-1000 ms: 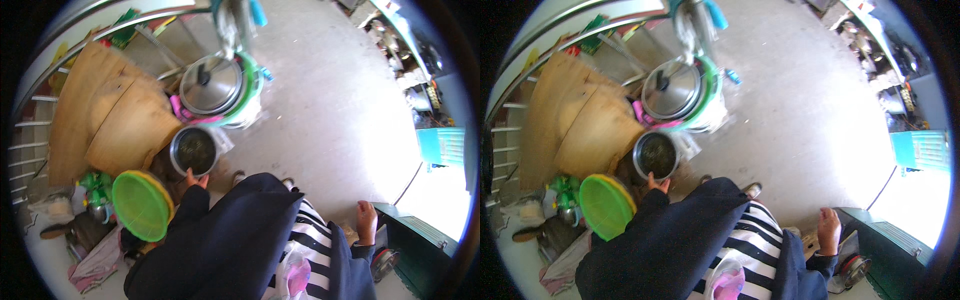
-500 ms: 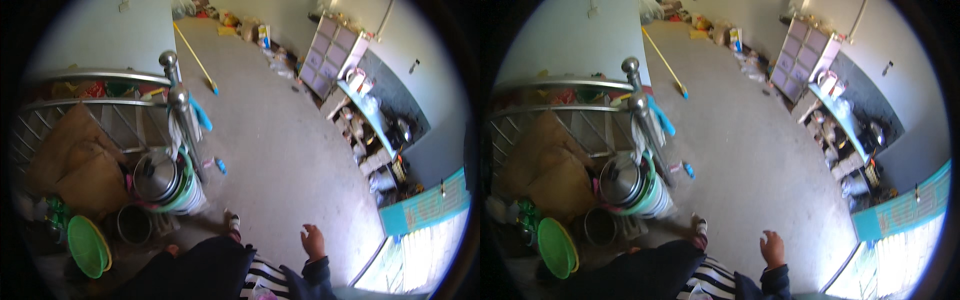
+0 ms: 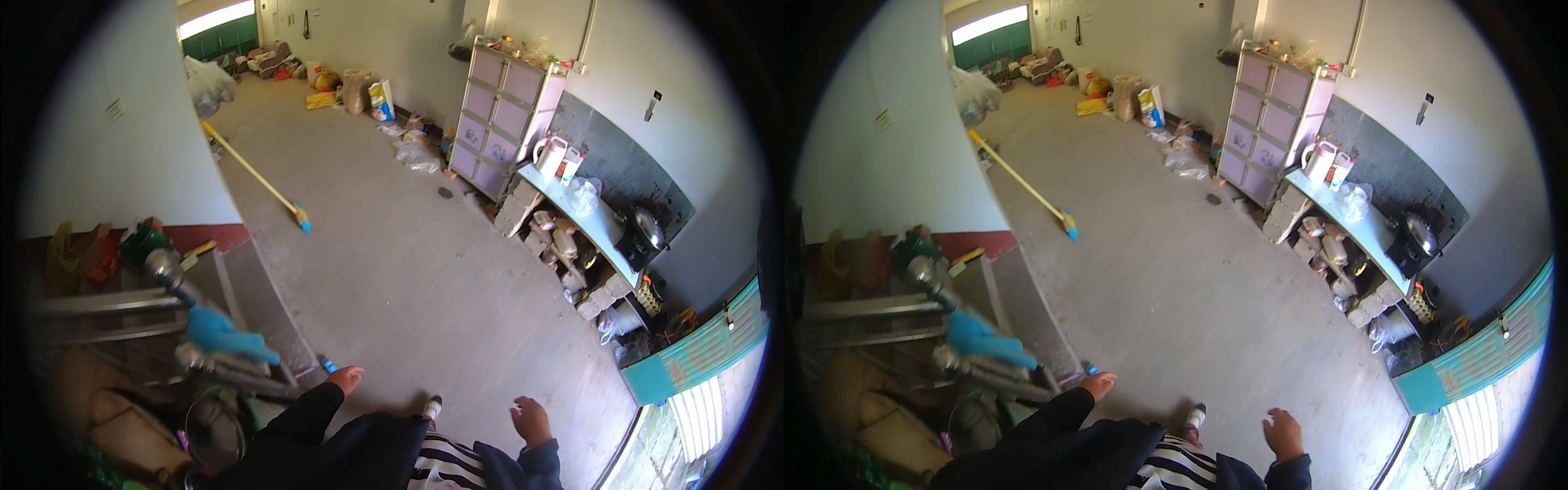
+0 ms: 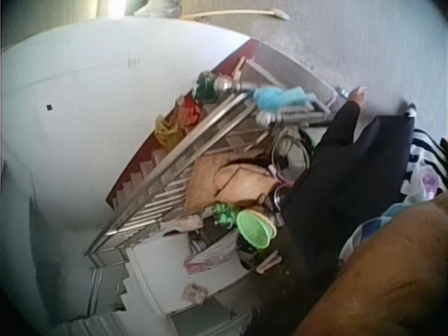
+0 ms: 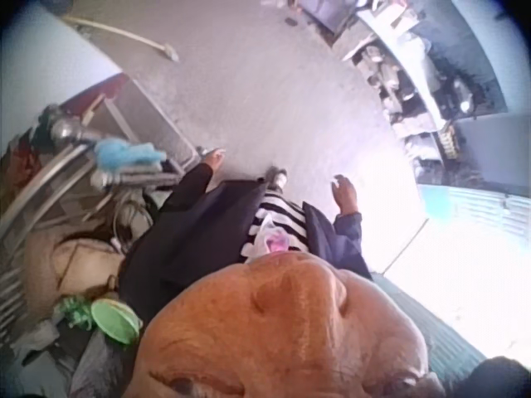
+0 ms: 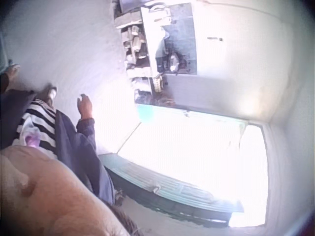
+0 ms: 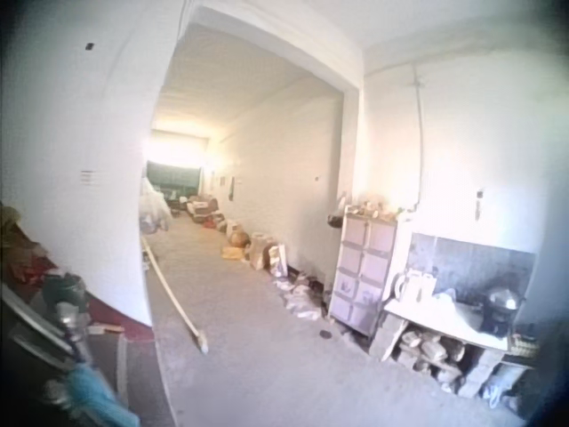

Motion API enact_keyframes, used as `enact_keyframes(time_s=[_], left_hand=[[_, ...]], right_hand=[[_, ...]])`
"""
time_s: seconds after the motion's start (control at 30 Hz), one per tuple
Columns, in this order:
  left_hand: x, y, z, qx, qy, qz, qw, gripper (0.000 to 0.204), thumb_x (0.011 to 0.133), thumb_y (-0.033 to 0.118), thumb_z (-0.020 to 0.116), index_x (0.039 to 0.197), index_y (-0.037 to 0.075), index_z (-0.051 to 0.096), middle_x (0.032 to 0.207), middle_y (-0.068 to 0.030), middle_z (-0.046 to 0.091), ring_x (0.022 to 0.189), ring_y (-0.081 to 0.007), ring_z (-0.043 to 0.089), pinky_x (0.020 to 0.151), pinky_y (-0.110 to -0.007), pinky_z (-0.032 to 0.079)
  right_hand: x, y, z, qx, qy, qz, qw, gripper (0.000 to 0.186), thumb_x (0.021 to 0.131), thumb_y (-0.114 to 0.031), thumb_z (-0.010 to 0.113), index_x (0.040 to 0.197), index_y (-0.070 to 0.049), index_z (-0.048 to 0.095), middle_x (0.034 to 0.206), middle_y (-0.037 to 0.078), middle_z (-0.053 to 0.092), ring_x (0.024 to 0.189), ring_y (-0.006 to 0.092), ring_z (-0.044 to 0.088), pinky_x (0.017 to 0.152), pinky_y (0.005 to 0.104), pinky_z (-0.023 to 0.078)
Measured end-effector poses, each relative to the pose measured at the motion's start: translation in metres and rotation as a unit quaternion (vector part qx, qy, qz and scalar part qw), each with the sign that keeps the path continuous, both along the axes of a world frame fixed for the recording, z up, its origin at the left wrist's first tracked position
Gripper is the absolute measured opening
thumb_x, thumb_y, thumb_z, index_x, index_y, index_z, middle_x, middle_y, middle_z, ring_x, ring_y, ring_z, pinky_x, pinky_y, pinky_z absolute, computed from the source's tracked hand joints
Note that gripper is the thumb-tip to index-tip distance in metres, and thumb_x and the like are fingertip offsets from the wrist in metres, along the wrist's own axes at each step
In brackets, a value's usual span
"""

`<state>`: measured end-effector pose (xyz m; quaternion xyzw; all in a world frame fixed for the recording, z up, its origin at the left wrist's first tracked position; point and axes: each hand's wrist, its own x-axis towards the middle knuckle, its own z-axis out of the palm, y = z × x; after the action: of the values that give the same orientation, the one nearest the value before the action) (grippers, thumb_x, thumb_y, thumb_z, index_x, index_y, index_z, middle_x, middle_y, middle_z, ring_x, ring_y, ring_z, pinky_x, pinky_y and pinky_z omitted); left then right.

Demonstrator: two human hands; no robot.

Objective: The person washes seaweed in a sink, then cleans the interior and exterior of a refrigerator using a pink cloth. They remove items from the fridge, wipe shelves and door compartments, and place items back inside. The person also handles grapes and places them in the refrigerator.

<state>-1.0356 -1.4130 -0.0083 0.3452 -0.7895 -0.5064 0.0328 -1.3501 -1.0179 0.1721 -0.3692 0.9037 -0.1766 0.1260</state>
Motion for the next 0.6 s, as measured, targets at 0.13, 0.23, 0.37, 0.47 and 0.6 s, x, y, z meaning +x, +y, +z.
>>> enact_keyframes(time_s=[0.13,0.23,0.37,0.47,0.6], left_hand=[[-0.068,-0.057,-0.043,-0.134,-0.052,-0.02,0.989,0.034,0.094,0.027,0.05,0.118,0.007,0.063,0.112,-0.014,0.068,0.105,-0.0285,0.063,0.091,-0.039,0.049],[-0.069,-0.091,-0.079,-0.149,-0.134,0.005,0.98,0.034,0.092,0.026,0.047,0.114,0.008,0.065,0.113,-0.0147,0.067,0.108,-0.0298,0.062,0.091,-0.039,0.05],[0.027,-0.074,-0.124,0.013,-0.22,0.232,0.947,0.033,0.089,0.035,0.051,0.105,0.012,0.069,0.109,-0.0139,0.068,0.105,-0.0308,0.062,0.092,-0.043,0.049],[0.072,-0.067,-0.099,0.13,-0.387,0.237,0.882,0.029,0.089,0.033,0.052,0.101,0.011,0.068,0.107,-0.0137,0.068,0.103,-0.0301,0.063,0.09,-0.042,0.049],[0.065,-0.112,-0.102,0.209,-0.436,0.308,0.819,0.025,0.089,0.03,0.053,0.096,0.01,0.067,0.104,-0.0134,0.068,0.101,-0.0292,0.063,0.089,-0.042,0.05]], right_hand=[[-0.062,-0.146,-0.008,-0.061,-0.004,0.179,0.982,0.029,0.086,-0.024,0.062,0.109,-0.007,0.064,0.102,0.017,0.067,0.096,0.0358,0.063,0.083,0.0449,0.051],[-0.107,-0.259,0.001,0.016,0.027,0.304,0.952,0.024,0.086,-0.022,0.062,0.106,-0.007,0.064,0.096,0.015,0.066,0.09,0.0348,0.064,0.079,0.0472,0.051],[-0.154,-0.389,-0.009,-0.004,0.037,0.403,0.914,0.023,0.086,-0.019,0.061,0.105,-0.006,0.064,0.093,0.014,0.065,0.09,0.0339,0.063,0.077,0.0469,0.05],[-0.2,-0.457,-0.032,-0.022,0.007,0.396,0.918,0.027,0.084,-0.019,0.063,0.107,-0.005,0.064,0.098,0.016,0.066,0.094,0.0342,0.062,0.081,0.0451,0.05],[-0.269,-0.586,-0.043,-0.087,0.023,0.38,0.921,0.029,0.083,-0.02,0.064,0.109,-0.007,0.064,0.101,0.016,0.065,0.099,0.0344,0.062,0.086,0.045,0.051]])
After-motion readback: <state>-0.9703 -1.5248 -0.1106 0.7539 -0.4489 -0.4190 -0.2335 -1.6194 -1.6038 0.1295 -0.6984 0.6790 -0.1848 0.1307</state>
